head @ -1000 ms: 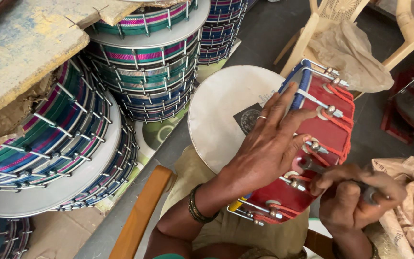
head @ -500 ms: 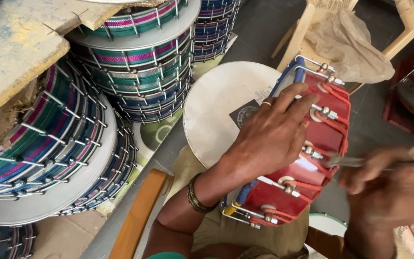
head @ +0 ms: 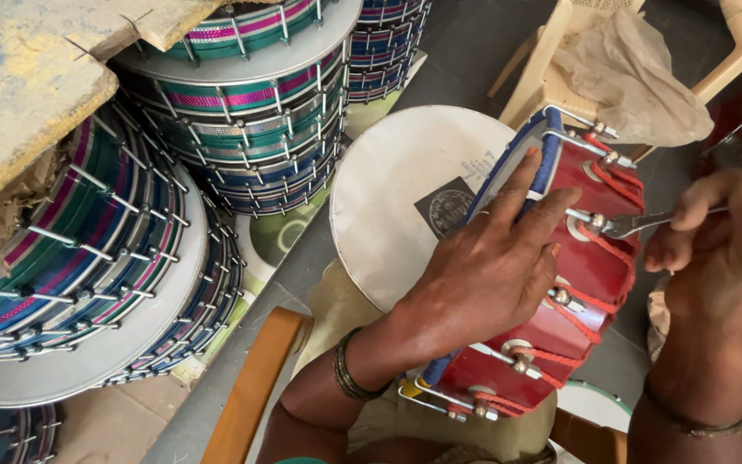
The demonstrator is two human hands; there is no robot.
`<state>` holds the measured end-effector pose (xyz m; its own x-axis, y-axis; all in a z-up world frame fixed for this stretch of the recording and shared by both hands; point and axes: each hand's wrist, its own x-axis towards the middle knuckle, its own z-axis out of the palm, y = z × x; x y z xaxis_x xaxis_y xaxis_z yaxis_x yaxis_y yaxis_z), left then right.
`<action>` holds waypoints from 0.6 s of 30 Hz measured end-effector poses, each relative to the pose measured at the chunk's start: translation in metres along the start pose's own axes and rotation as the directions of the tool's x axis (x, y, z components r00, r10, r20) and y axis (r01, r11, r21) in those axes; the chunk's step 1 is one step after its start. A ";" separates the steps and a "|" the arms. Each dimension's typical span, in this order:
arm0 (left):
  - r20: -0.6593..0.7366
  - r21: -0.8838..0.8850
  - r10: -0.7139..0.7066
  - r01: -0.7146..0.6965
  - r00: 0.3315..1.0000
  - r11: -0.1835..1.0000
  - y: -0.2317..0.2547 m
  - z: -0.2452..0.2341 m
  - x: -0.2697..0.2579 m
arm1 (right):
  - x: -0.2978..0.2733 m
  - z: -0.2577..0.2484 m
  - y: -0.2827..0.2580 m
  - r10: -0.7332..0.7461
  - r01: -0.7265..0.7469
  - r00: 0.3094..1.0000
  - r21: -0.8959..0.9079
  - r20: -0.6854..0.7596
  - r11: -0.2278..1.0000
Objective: The person holds a red drum on their lap and uses a wrench to tighten the tuning lugs around the drum's rim. They rotate the drum to access different lugs and continue tightening them throughout the video.
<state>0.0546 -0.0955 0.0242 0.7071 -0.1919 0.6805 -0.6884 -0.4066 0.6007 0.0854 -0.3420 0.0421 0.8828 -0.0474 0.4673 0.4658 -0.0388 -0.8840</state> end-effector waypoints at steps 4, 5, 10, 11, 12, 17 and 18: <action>0.018 -0.022 -0.017 0.017 1.000 1.000 0.002 0.003 -0.004 | 0.022 0.028 -0.030 0.052 -0.043 0.995 -0.111 0.083 0.993; 0.016 -0.025 -0.013 0.014 1.000 1.000 0.002 0.004 -0.005 | 0.030 0.035 -0.033 0.091 -0.082 0.992 -0.104 0.091 0.991; 0.023 -0.043 -0.040 0.041 0.999 0.998 0.002 0.002 -0.006 | 0.020 0.047 -0.035 0.065 -0.063 0.998 -0.097 0.016 0.993; 0.035 -0.063 -0.063 0.065 0.997 0.996 0.002 0.002 -0.005 | 0.008 0.046 -0.032 0.028 -0.032 0.999 -0.111 -0.038 0.993; 0.048 -0.083 -0.086 0.089 0.995 0.993 0.002 0.002 -0.004 | -0.003 0.045 -0.027 -0.053 0.046 0.998 -0.156 -0.042 0.987; 0.102 -0.074 -0.140 0.148 0.985 0.986 -0.001 0.000 0.002 | -0.047 0.036 -0.016 -0.377 0.468 0.879 -0.375 0.293 0.800; 0.081 -0.072 -0.121 0.127 0.989 0.989 -0.001 0.001 0.002 | -0.048 0.030 -0.021 -0.363 0.476 0.872 -0.397 0.328 0.785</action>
<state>0.0570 -0.0961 0.0244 0.7961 -0.2134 0.5662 -0.6027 -0.3627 0.7108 0.0344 -0.3090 0.0381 0.6209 0.3000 0.7243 0.7617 -0.4491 -0.4670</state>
